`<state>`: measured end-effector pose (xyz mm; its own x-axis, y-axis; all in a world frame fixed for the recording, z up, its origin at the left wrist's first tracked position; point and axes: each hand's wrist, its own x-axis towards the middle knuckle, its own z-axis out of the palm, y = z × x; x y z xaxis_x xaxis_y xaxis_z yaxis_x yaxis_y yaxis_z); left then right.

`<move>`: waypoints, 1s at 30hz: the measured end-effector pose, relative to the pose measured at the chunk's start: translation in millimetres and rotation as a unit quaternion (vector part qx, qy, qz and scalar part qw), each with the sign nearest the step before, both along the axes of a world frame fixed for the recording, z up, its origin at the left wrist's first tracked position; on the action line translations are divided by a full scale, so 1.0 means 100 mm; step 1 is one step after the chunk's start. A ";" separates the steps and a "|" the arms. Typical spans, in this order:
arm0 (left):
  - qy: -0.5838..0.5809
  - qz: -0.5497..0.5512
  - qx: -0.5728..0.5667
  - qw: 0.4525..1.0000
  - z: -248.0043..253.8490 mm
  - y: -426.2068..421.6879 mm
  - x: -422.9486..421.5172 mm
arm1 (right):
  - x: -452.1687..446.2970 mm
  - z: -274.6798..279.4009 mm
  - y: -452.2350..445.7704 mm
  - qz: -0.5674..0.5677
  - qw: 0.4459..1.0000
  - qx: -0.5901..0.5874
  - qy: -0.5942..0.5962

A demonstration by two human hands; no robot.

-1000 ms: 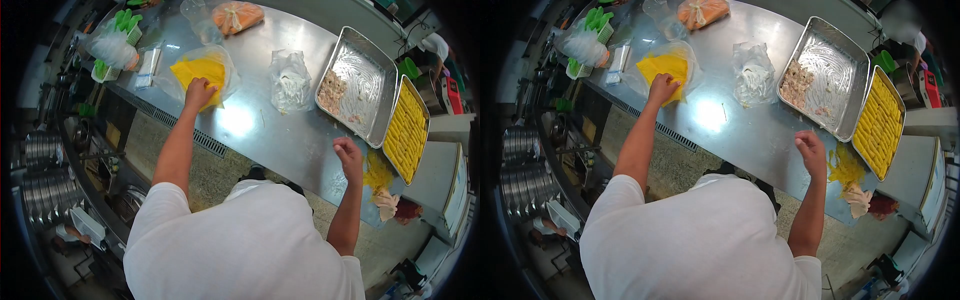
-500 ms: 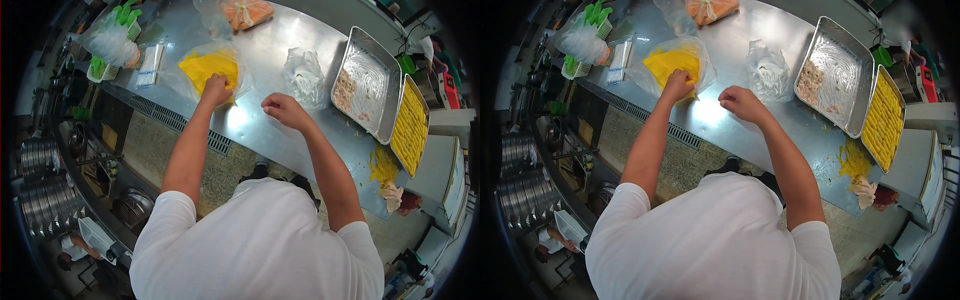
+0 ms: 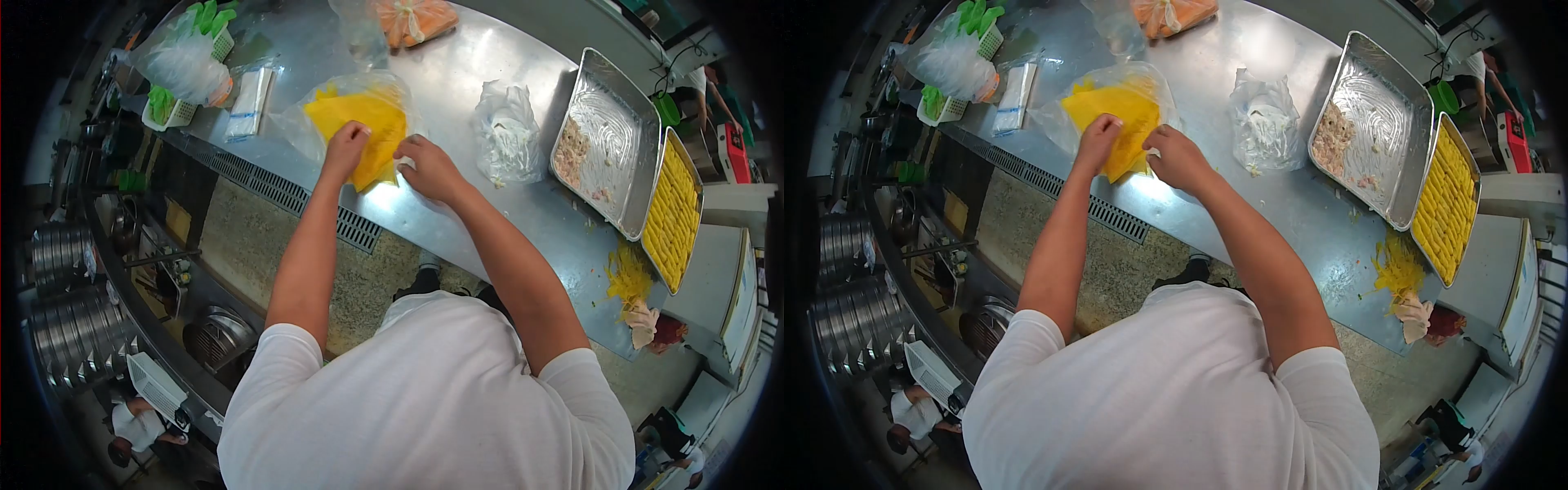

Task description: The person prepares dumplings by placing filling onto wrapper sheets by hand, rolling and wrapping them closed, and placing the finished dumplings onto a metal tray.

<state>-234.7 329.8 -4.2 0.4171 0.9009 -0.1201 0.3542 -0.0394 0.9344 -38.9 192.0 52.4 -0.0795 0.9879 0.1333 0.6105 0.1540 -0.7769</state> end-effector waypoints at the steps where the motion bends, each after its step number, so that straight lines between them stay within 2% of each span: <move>1: -0.063 0.048 0.004 0.997 0.02 0.05 -0.04 | -0.06 0.02 0.06 -0.009 1.000 0.005 -0.013; 2: -0.062 0.046 0.003 0.997 0.05 0.10 -0.09 | -0.11 0.04 0.09 -0.017 1.000 0.008 -0.025; 4: -0.293 0.108 -0.077 0.947 0.28 0.18 -0.16 | -0.18 0.00 0.17 -0.025 0.999 0.020 -0.005; 6: -0.305 0.091 -0.097 0.943 0.85 0.03 -0.14 | -0.20 -0.04 0.19 -0.033 0.999 0.033 0.014; 7: -0.318 0.075 -0.117 0.938 1.02 -0.09 -0.13 | -0.18 -0.06 0.18 -0.073 0.983 -0.035 0.162; 8: -0.318 0.076 -0.118 0.938 0.98 -0.17 -0.09 | -0.16 -0.07 0.16 -0.111 0.940 -0.103 0.306; 9: -0.199 0.011 -0.025 0.980 0.89 -0.27 -0.03 | -0.10 -0.07 0.09 -0.113 0.940 -0.105 0.305; 10: -0.077 -0.054 0.071 0.993 0.84 -0.39 0.09 | 0.02 -0.04 -0.02 -0.120 0.864 -0.149 0.466; 11: 0.004 -0.090 0.103 0.991 1.00 -0.70 0.28 | 0.15 -0.01 -0.14 -0.124 0.759 -0.187 0.611; 12: 0.018 -0.159 0.155 0.975 0.98 -0.92 0.45 | 0.24 -0.07 -0.31 -0.153 0.746 -0.169 0.625; 13: 0.020 -0.214 0.212 0.953 0.82 -1.14 0.60 | 0.35 -0.09 -0.50 -0.161 0.747 -0.165 0.624; 15: 0.029 -0.270 0.134 0.953 0.74 -1.62 0.92 | 0.58 -0.12 -0.95 -0.252 0.791 -0.165 0.533; 18: 0.009 -0.341 0.098 0.935 0.40 -2.18 1.26 | 0.96 -0.25 -1.76 -0.318 0.808 -0.172 0.465; 21: -0.034 -0.438 0.037 0.897 0.27 -2.48 1.57 | 1.16 -0.24 -2.46 -0.400 0.806 -0.154 0.407; 25: -0.001 -0.470 0.085 0.879 0.21 -2.73 1.96 | 1.28 -0.36 -3.01 -0.454 0.796 -0.113 0.384; 27: 0.025 -0.475 0.119 0.872 0.22 -2.87 2.08 | 1.37 -0.38 -3.12 -0.474 0.838 -0.176 0.206; 28: 0.069 -0.463 0.140 0.872 0.23 -2.91 2.12 | 1.41 -0.42 -3.15 -0.476 0.837 -0.173 0.207; 30: 0.119 -0.452 0.165 0.868 0.25 -2.96 2.14 | 1.42 -0.51 -3.11 -0.432 0.895 -0.086 0.070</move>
<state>-20.2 33.3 20.5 0.9705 0.2202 -0.0978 0.2213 -0.6541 0.7233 102.7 -119.1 1.2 0.7301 0.6789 -0.0779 0.3385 -0.4583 -0.8218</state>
